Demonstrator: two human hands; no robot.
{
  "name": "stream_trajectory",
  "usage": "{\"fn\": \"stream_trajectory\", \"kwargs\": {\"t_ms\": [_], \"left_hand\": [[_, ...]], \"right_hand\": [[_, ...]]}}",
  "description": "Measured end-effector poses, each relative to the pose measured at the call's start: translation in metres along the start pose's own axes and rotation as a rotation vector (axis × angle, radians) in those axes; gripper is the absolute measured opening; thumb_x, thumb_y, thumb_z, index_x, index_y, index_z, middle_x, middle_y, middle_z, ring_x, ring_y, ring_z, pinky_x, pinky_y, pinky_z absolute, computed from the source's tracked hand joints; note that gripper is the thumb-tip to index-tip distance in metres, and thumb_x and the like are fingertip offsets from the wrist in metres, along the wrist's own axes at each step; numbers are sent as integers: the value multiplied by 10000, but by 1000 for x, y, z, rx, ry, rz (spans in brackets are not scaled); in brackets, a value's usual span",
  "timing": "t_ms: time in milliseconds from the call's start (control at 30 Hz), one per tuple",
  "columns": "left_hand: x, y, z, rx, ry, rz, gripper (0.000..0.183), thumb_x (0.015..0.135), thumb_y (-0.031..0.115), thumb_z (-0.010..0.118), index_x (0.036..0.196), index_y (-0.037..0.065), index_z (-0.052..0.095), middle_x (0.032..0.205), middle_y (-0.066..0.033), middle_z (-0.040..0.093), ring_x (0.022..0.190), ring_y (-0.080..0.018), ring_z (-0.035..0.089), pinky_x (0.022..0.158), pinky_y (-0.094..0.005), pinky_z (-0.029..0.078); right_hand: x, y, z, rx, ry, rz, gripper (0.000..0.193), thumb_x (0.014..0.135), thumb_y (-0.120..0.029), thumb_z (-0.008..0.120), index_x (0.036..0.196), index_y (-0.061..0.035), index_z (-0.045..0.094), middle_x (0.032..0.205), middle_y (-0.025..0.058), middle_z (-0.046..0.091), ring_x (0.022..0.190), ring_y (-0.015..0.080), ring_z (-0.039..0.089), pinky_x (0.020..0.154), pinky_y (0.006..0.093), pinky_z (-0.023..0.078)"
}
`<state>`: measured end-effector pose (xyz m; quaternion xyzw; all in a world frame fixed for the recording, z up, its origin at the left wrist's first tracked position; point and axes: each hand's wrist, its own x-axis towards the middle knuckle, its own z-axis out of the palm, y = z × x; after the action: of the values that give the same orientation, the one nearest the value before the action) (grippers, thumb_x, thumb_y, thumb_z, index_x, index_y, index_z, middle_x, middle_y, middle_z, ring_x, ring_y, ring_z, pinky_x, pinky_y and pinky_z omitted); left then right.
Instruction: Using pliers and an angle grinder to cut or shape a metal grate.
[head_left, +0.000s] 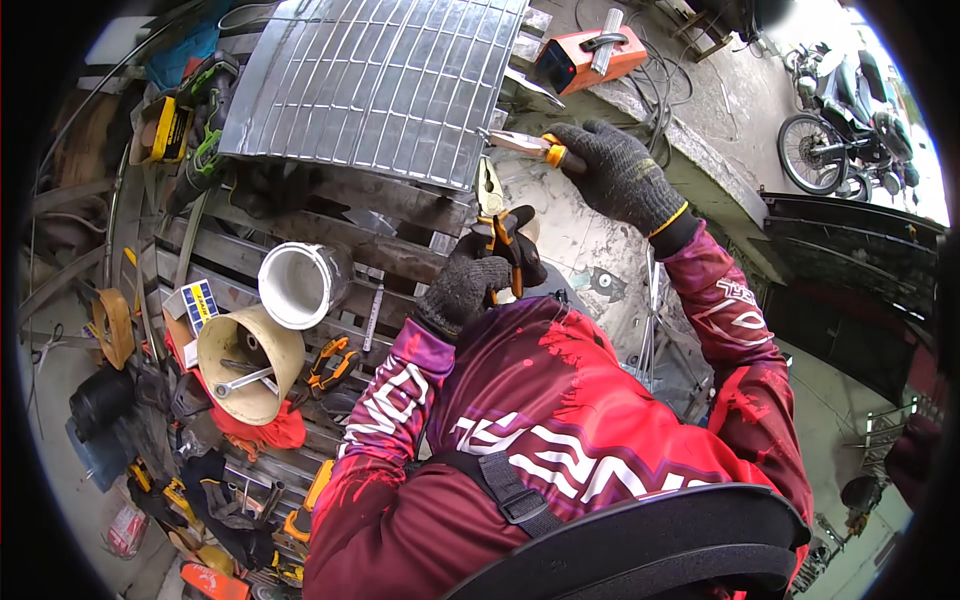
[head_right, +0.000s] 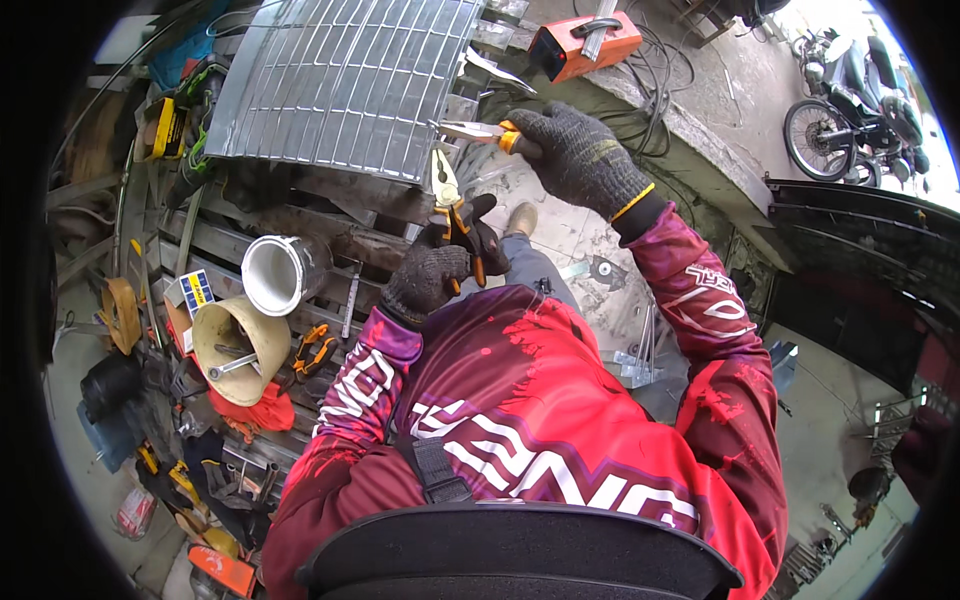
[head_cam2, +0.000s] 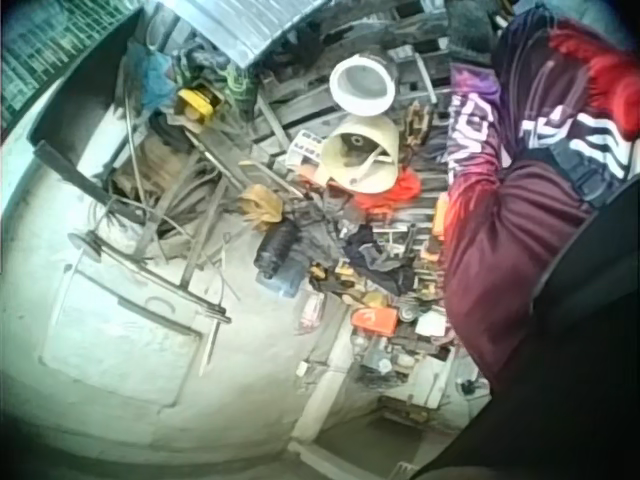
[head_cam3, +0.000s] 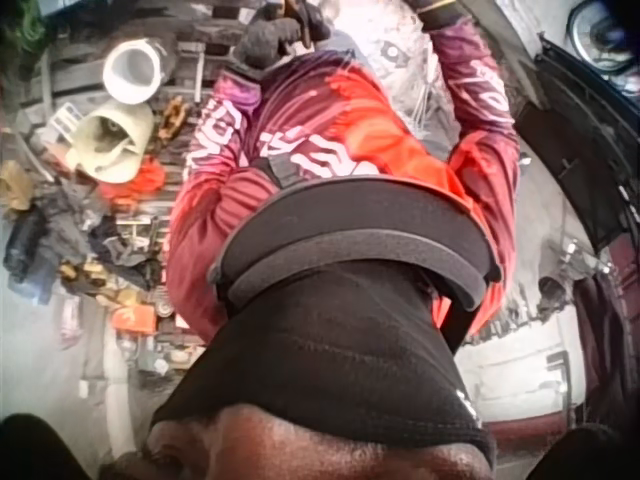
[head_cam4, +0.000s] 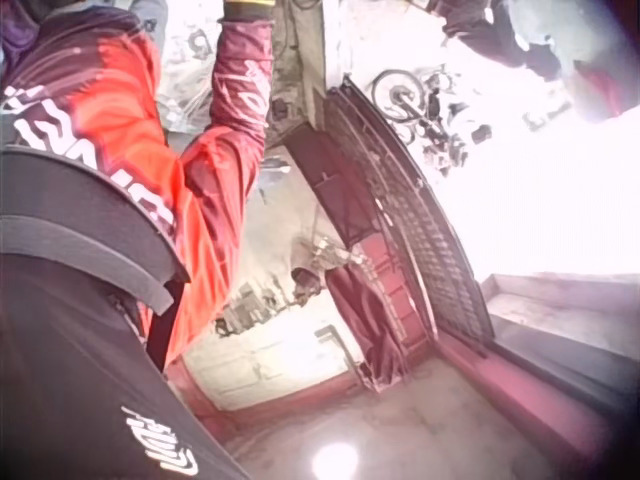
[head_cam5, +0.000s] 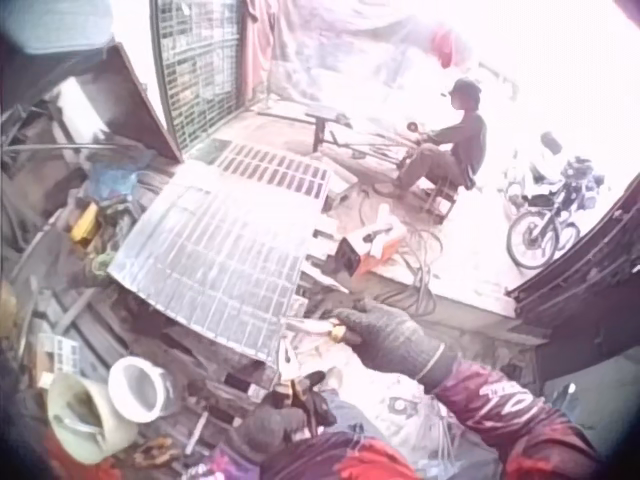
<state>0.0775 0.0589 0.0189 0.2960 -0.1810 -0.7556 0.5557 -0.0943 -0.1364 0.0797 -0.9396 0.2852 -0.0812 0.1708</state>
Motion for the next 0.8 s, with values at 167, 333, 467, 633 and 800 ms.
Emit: {"fn": "stream_trajectory", "kwargs": {"t_ms": [167,333,467,633,800], "left_hand": [[-2,-1,-10,235,-109,127,728,777,-68,472,1490,-39,329,1053,-136,635,986,-255,644,915,-401,538],[7,-4,-13,-17,-139,65,771,791,-59,468,1538,10,292,1150,-156,652,1103,-271,647,885,-377,550],[16,-8,-23,22,-159,76,804,782,-62,491,1551,71,300,1237,-158,644,1201,-251,613,857,-329,551],[16,-9,-26,143,-117,118,813,770,-79,508,1543,69,304,1293,-154,630,1223,-239,597,874,-307,542],[13,0,-22,247,-95,91,714,812,-36,632,1482,10,389,1329,-149,593,1168,-225,620,963,-344,539]], "right_hand": [[7,-6,-8,51,8,-59,430,815,-51,634,1240,-96,588,980,173,597,930,404,612,802,463,508],[11,-9,-9,83,-174,53,462,730,75,537,1171,-49,600,1064,202,638,1025,411,625,871,450,516],[8,-3,0,104,-105,-29,466,728,104,505,1161,-36,601,1063,209,632,1028,416,621,891,442,510],[10,-10,0,126,-24,-79,389,761,25,575,1141,-56,588,1019,203,637,994,427,612,827,484,499],[17,-10,-1,120,-83,-81,333,817,-16,594,1148,-55,582,1043,201,635,1014,421,608,843,475,495]]}}
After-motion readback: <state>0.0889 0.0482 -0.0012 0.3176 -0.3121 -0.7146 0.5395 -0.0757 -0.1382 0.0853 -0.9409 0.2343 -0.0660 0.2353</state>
